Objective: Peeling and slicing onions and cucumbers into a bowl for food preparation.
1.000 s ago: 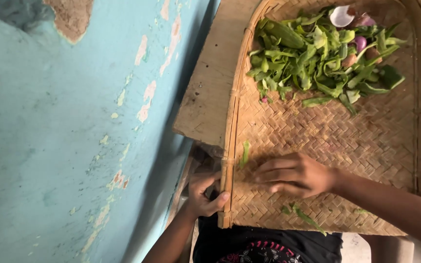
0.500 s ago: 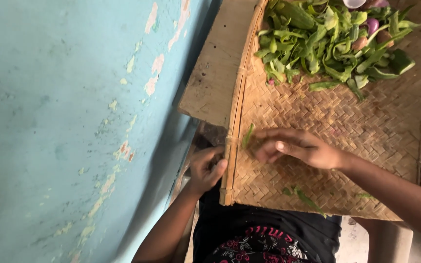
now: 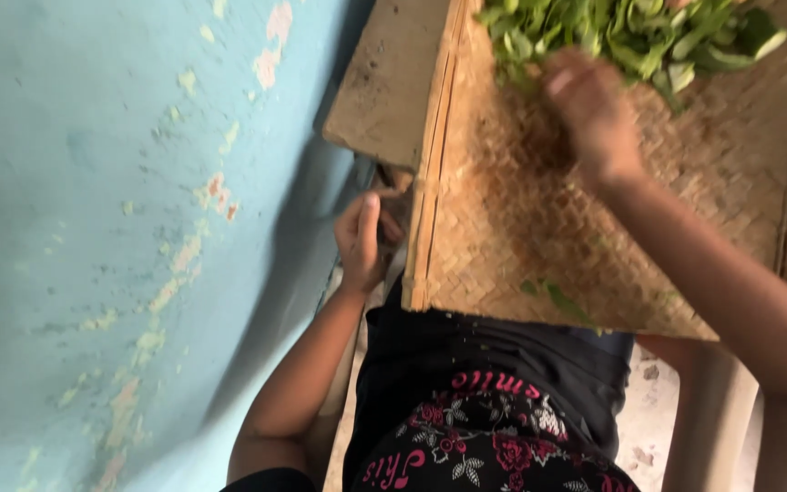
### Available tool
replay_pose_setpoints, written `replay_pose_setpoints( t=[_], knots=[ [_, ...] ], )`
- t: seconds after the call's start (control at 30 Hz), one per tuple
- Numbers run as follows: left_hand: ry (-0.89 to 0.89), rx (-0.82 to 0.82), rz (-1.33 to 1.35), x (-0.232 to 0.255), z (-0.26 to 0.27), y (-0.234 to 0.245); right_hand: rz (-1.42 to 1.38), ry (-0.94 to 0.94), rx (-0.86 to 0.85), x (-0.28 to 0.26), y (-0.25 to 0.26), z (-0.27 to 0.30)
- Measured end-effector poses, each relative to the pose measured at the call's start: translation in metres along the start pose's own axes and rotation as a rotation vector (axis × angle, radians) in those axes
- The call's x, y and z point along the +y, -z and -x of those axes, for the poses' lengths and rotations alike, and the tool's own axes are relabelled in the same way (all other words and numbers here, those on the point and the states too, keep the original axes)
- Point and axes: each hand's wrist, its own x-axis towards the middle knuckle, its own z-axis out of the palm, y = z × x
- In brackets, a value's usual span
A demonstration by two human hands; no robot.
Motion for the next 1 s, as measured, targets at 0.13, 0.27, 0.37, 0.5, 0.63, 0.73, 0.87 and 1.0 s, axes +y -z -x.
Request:
replay_pose_setpoints(
  t=[0.13, 0.27, 0.37, 0.5, 0.63, 0.73, 0.87, 1.0],
  knots=[
    [0.246, 0.07, 0.193, -0.008, 0.001, 0.004, -0.541, -0.001, 0.258, -0.011, 0.013, 0.025],
    [0.775, 0.096, 0.547, -0.087, 0.006, 0.029, -0.075, 0.07, 0.388, -0.086, -0.02, 0.076],
    [0.766, 0.005, 0.59, -0.053, 0.044, -0.003, 0.39, 0.395, 0.387, -0.062, -0.015, 0.142],
    [0.567, -0.216, -0.286, -0.078, 0.086, 0.016, 0.277, 0.609, 0.272, -0.023, -0.046, 0.212],
    [0.024, -0.787, -1.104, -0.023, 0.097, -0.006, 0.633, 0.758, -0.124, 0.002, -0.1, 0.26],
    [-0.138, -0.806, -1.141, -0.02, 0.102, -0.017, 0.619, 0.391, -0.228, 0.042, -0.133, 0.276],
    [-0.169, -0.814, -1.155, -0.046, 0.096, -0.016, 0.761, 0.225, -0.054, 0.081, -0.147, 0.277],
    [-0.261, -0.836, -1.187, -0.051, 0.092, -0.017, 0.837, 0.134, -0.033, 0.069, -0.144, 0.268]
  ],
)
